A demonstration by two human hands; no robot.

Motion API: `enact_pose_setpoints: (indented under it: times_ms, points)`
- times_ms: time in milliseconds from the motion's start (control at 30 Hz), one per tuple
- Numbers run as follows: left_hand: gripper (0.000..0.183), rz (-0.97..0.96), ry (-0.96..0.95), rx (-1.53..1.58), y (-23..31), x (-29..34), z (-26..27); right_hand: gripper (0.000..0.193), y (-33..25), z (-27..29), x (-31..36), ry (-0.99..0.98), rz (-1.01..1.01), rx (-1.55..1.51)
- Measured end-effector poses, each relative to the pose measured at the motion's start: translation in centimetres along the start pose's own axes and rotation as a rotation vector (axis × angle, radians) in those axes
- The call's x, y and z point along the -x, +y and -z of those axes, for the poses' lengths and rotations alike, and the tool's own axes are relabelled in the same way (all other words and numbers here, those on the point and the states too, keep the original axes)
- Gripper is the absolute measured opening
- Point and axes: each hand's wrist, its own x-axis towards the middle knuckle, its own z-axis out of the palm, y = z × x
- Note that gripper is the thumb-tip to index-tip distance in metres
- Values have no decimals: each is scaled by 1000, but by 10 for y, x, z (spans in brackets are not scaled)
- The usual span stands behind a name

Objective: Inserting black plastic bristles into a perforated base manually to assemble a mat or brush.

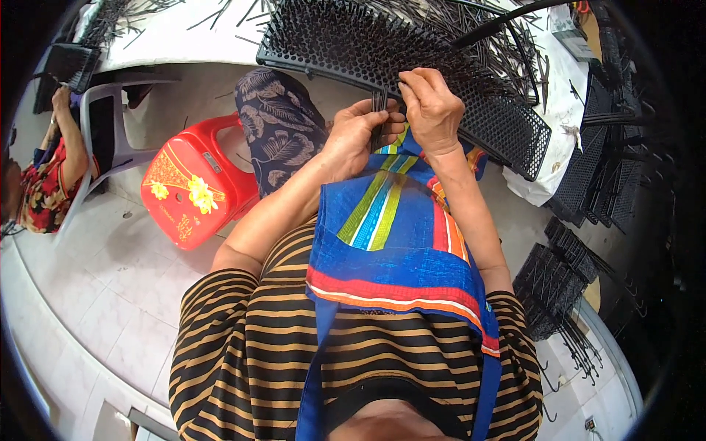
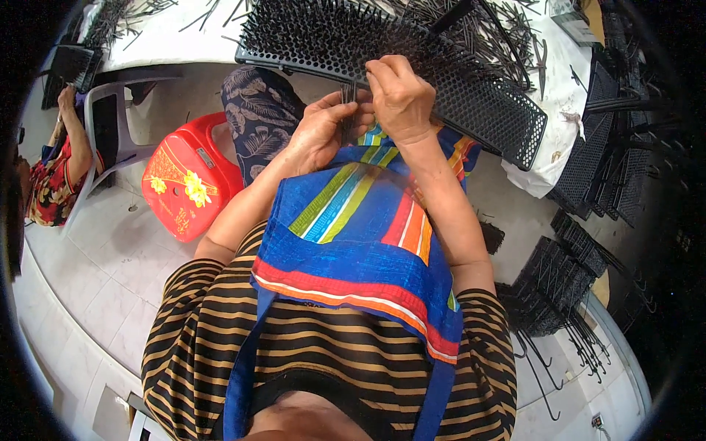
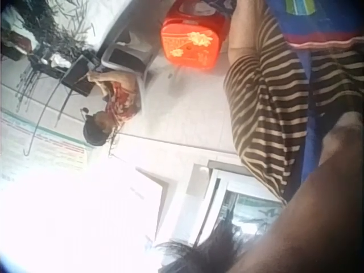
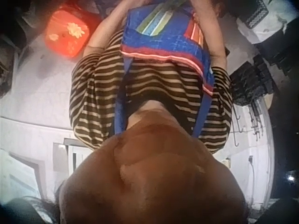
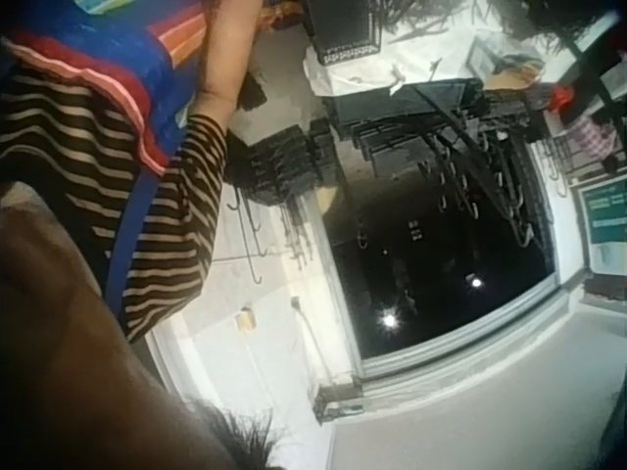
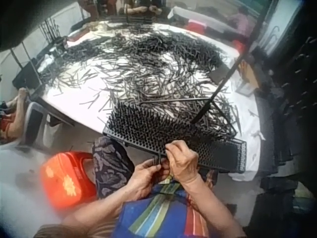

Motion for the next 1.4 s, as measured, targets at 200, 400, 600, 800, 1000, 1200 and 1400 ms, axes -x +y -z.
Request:
enact_pose_setpoints:
  times_ms: [200,400,600,800,1000,1200,1400]
  points:
    - [20,44,-122,-86,4,6,-7,16,4,10,14,-233,-527,-479]
    - [19,26,-46,-89,5,5,-13,7,5,18,8,-27,-753,-942]
    - [23,70,3,-139,-5,2,-9,7,15,7,-2,269,-396,-460]
    - [27,37,-58,-105,-4,1,-7,11,12,10,-12,198,-95,-231]
    - [25,11,-26,-138,-9,1,-4,11,8,10,-6,193,-94,-215]
    - [23,65,-9,-117,-12,0,-1,14,16,2,2,105,58,-46]
    - [21,3,17,-96,-9,2,-5,20,3,10,12,49,-124,-89]
